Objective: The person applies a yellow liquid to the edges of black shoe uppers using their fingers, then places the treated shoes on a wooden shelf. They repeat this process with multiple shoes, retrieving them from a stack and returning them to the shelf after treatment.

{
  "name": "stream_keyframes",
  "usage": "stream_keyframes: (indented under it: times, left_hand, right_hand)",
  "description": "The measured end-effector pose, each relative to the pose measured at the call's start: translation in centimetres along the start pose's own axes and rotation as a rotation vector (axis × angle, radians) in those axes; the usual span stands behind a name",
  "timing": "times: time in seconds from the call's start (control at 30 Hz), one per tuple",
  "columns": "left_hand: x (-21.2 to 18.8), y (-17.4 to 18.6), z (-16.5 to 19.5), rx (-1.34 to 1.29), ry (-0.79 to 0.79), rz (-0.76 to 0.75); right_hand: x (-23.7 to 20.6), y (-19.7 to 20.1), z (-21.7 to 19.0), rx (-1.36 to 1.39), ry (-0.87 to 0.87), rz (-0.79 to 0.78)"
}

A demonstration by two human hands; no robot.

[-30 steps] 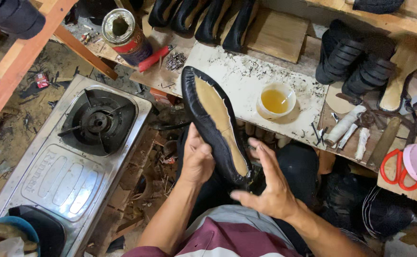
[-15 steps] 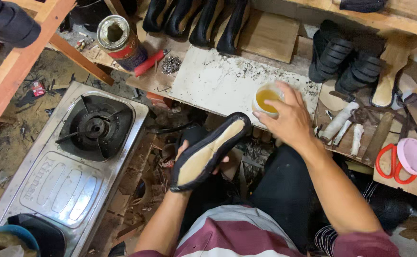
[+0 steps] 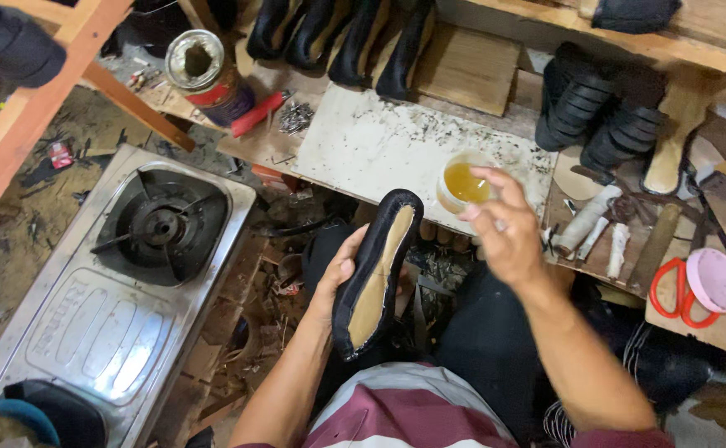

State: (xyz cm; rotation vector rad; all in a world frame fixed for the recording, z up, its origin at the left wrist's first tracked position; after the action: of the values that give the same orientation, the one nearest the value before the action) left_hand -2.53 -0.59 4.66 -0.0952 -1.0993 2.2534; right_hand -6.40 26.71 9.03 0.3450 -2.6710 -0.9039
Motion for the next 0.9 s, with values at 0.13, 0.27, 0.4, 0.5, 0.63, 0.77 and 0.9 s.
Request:
stream_keyframes:
  times: [0.13,0.27,0.4,0.5,0.63,0.77,0.9]
  left_hand:
    - [0.6,-1.5,-0.5,0.056,0.003,-0.036]
    - [0.8,-2.6,-0.4,0.101,-0.007,-0.075]
    - [0.9,-2.6,0.0,0.162,-0.038,-0.125]
    - [0.9,-2.3,-0.1,0.196,-0.034,-0.108]
    - [0.9,-2.0,-0.2,0.21,-0.025,-0.112]
    - [0.8,-1.9,-0.3,0.226,0.0,-0.093]
    - [0.7,-1.8,-0.4,0.224,-0.004,-0.079]
  right_hand:
    - [-1.2,-2.2,-3.9,0.094,0.205,0.034]
    - [-0.9,-3.1,-5.4,0.028,0.227,0.059]
    - [-0.6,-3.0,-5.2,0.017,0.21,0.066]
    - [-0.5,-2.7,-5.1,-0.192,0.257,0.109]
    - [-0.4,-2.1,-5.2,-0.488,0.335,0.168]
    - [-0.5,-1.6,-5.5,-0.648,0.384,0.195]
    - [-0.6,-1.6,-5.6,-0.581,0.398,0.186]
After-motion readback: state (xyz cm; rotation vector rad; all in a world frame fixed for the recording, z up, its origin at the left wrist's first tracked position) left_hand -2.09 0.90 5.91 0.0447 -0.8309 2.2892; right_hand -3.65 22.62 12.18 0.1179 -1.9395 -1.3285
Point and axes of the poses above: each hand's wrist, its own x-axis towards the middle knuckle, its own y-axis out of the back of the hand, z = x × y, the point moved 1 cm from there along x, towards the middle knuckle, and after that the axes turned 15 degrees about -z, right-handed, at the moved point
